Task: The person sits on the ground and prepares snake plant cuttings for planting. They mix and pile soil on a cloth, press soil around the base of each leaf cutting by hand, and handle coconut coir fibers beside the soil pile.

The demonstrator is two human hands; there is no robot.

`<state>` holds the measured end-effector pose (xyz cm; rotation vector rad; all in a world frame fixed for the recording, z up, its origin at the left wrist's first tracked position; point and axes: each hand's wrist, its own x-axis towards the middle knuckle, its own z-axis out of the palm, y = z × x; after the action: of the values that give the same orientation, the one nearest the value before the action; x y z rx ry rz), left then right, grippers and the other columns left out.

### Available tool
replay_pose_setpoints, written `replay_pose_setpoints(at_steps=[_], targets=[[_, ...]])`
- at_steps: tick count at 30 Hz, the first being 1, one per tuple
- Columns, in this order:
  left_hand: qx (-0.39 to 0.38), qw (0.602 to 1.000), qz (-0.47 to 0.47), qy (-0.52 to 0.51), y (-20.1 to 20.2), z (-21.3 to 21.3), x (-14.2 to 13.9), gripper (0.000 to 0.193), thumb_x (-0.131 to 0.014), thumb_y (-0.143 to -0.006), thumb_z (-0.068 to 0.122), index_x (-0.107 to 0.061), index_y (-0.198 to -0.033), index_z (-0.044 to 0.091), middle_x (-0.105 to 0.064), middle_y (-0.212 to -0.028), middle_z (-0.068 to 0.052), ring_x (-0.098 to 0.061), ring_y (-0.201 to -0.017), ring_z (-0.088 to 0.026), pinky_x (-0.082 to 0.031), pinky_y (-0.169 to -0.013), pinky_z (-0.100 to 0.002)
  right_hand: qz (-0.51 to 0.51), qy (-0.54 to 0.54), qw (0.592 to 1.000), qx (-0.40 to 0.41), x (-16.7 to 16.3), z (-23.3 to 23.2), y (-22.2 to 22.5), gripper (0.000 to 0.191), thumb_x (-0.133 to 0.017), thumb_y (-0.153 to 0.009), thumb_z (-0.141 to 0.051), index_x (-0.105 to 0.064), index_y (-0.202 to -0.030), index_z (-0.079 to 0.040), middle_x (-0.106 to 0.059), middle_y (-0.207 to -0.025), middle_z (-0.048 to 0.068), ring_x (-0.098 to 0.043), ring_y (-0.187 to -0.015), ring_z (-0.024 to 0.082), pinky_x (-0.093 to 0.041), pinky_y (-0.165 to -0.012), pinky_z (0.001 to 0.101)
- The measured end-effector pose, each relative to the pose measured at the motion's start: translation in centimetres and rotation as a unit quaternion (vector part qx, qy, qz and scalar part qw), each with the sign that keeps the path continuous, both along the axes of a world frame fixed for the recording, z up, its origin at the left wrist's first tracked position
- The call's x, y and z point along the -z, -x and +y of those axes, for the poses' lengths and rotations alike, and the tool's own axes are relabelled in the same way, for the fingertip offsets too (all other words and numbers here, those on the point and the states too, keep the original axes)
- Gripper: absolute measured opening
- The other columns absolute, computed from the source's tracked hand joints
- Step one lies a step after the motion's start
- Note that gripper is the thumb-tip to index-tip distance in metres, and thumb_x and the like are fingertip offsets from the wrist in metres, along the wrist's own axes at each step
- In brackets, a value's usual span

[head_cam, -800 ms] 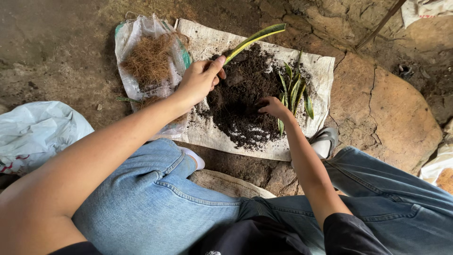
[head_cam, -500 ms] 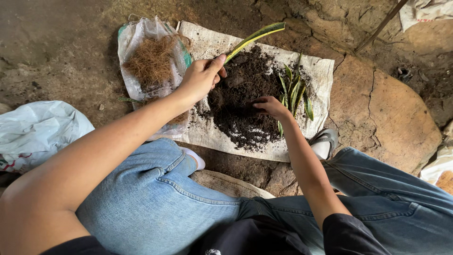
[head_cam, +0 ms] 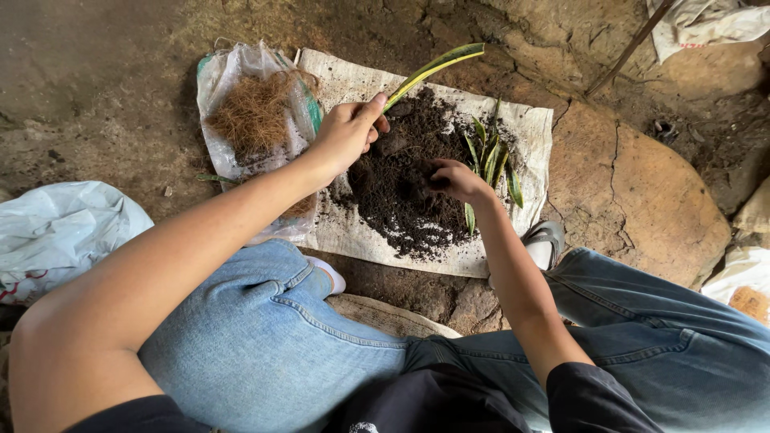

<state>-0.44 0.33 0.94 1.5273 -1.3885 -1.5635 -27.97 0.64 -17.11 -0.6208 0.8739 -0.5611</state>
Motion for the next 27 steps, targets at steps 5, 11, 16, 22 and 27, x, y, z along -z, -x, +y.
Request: replay_pose_setpoints(at_steps=[5,11,16,22,27], targets=[[-0.011,1.000,0.024,0.015,-0.3,-1.0,0.0,0.050,-0.043,-0.105,0.054,-0.061,-0.080,0.014,-0.047,-0.060,0.007,-0.042,-0.051,-0.006,-0.036,-0.045,-0.021,0.034,-0.062,0.996,0.054,-1.6,-0.6,-0.3,0.054,-0.058,-0.098,-0.013,-0.041,-0.146,0.004,-0.054,-0.134,0.025,-0.064,-0.112,0.025,-0.058,-0.098,0.0387],[-0.023,0.999,0.030,0.022,-0.4,-1.3,-0.5,0.050,-0.043,-0.106,0.053,-0.061,-0.081,0.014,-0.048,-0.061,0.008,-0.043,-0.051,-0.005,-0.038,-0.045,-0.021,0.291,0.095,0.950,-0.062,-3.7,-0.3,-1.3,0.040,-0.062,-0.103,-0.019,-0.059,-0.132,0.009,-0.071,-0.117,0.021,-0.068,-0.106,0.025,-0.055,-0.099,0.0354],[-0.040,0.998,0.041,0.009,-0.6,-1.0,-1.4,0.051,-0.044,-0.104,0.056,-0.059,-0.080,0.014,-0.043,-0.059,0.009,-0.042,-0.051,-0.005,-0.037,-0.046,-0.022,0.316,0.216,0.921,-0.074,-2.4,0.6,-1.1,0.037,-0.053,-0.102,-0.014,-0.066,-0.135,-0.003,-0.075,-0.113,0.012,-0.070,-0.102,0.018,-0.053,-0.096,0.0335],[-0.067,0.991,0.104,0.042,-1.7,-1.8,-3.4,0.055,-0.046,-0.101,0.060,-0.058,-0.078,0.011,-0.045,-0.056,0.007,-0.042,-0.045,-0.006,-0.038,-0.041,-0.024,0.208,0.049,0.970,0.114,-2.5,-0.6,-1.5,0.036,-0.054,-0.106,-0.021,-0.060,-0.137,-0.004,-0.065,-0.100,0.008,-0.058,-0.079,0.016,-0.050,-0.065,0.0296],[-0.069,0.992,0.092,0.055,-1.3,-2.4,-4.1,0.057,-0.046,-0.097,0.060,-0.052,-0.072,0.010,-0.042,-0.052,0.005,-0.035,-0.038,-0.010,-0.028,-0.034,-0.026,0.216,0.114,0.958,0.149,-3.9,-1.1,-1.4,0.034,-0.045,-0.105,-0.016,-0.060,-0.124,0.008,-0.066,-0.093,0.011,-0.053,-0.071,0.015,-0.043,-0.055,0.0297]])
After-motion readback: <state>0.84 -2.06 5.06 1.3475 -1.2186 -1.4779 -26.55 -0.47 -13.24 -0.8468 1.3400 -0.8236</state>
